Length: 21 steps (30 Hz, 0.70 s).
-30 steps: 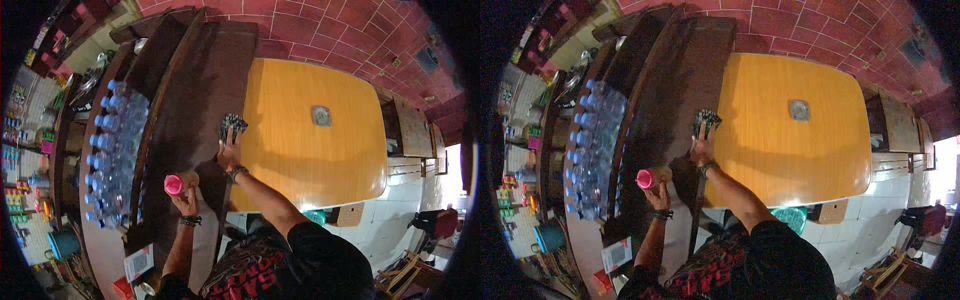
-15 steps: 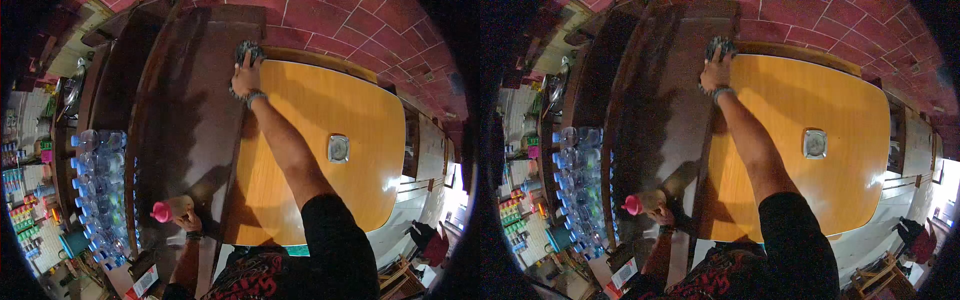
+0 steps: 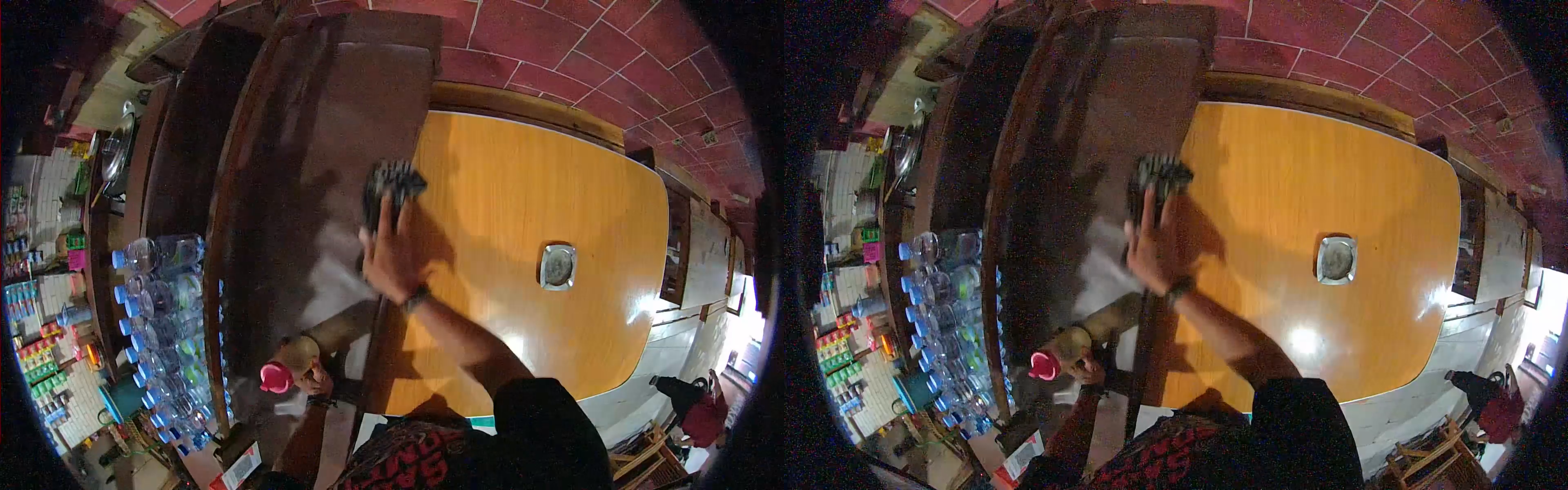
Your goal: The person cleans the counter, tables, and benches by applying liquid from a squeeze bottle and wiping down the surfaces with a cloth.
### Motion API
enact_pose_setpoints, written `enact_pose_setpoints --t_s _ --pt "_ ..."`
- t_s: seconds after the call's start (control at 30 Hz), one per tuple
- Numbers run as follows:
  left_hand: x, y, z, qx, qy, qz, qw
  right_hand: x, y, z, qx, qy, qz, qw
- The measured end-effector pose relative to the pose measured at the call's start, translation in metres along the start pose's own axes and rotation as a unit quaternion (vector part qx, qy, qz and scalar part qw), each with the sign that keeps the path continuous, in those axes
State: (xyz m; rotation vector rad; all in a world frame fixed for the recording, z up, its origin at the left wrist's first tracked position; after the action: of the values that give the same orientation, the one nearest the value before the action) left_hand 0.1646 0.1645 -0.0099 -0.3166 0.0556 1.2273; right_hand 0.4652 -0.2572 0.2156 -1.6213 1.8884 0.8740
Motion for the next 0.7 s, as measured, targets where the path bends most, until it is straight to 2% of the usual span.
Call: enact_pose_setpoints --t_s 0.13,0.17,0.23,0.27,0.37,0.4,0.47,0.53,0.6,0.67,0.7 --pt "-0.009 -0.002 0.003 -0.027 0.033 -0.046 0.998 -0.004 0.003 -0.002 0.04 0.02 -0.049 0.998" --pt "-0.013 -0.002 0.005 -0.032 0.044 -0.059 0.997 0.0 -0.028 -0.018 0.021 0.031 -0.013 0.999" --pt "-0.019 0.0 0.007 -0.051 0.063 -0.081 0.993 0.019 -0.106 -0.044 0.073 0.046 -0.008 0.996" --pt "-0.023 0.004 0.009 -0.06 0.074 -0.091 0.991 0.032 -0.149 -0.057 0.145 0.047 -0.037 0.988" --pt "-0.03 0.018 0.025 -0.066 0.081 -0.099 0.99 0.053 -0.248 -0.11 0.137 -0.01 -0.037 0.99" --pt "-0.028 0.015 0.015 -0.069 0.08 -0.101 0.989 0.079 -0.296 -0.105 0.136 0.128 -0.046 0.981" --pt "-0.03 0.013 0.019 -0.075 0.076 -0.102 0.989 0.088 -0.317 -0.092 0.13 0.261 -0.058 0.955" --pt "-0.029 0.012 0.018 -0.076 0.075 -0.102 0.989 0.054 -0.271 -0.121 0.112 0.069 -0.041 0.991" --pt "-0.028 0.015 0.02 -0.078 0.076 -0.107 0.988 0.057 -0.238 -0.106 0.102 -0.028 -0.027 0.994" --pt "-0.026 0.016 0.026 -0.076 0.08 -0.114 0.987 0.055 -0.192 -0.078 0.176 0.059 -0.13 0.974" --pt "-0.025 0.014 0.029 -0.076 0.082 -0.118 0.987 0.05 -0.156 -0.069 0.132 0.01 -0.145 0.981"
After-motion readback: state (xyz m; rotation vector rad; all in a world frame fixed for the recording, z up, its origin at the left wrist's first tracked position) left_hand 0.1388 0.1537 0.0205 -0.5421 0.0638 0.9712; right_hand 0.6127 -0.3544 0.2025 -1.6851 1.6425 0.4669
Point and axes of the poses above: each hand's wrist, its own y-axis away from the middle knuckle, its own z-axis out of the palm, x = y × z, the point moved 7 cm from there along -y, towards the middle knuckle, and after that the axes turned 15 degrees about -x, right-handed, at the moved point
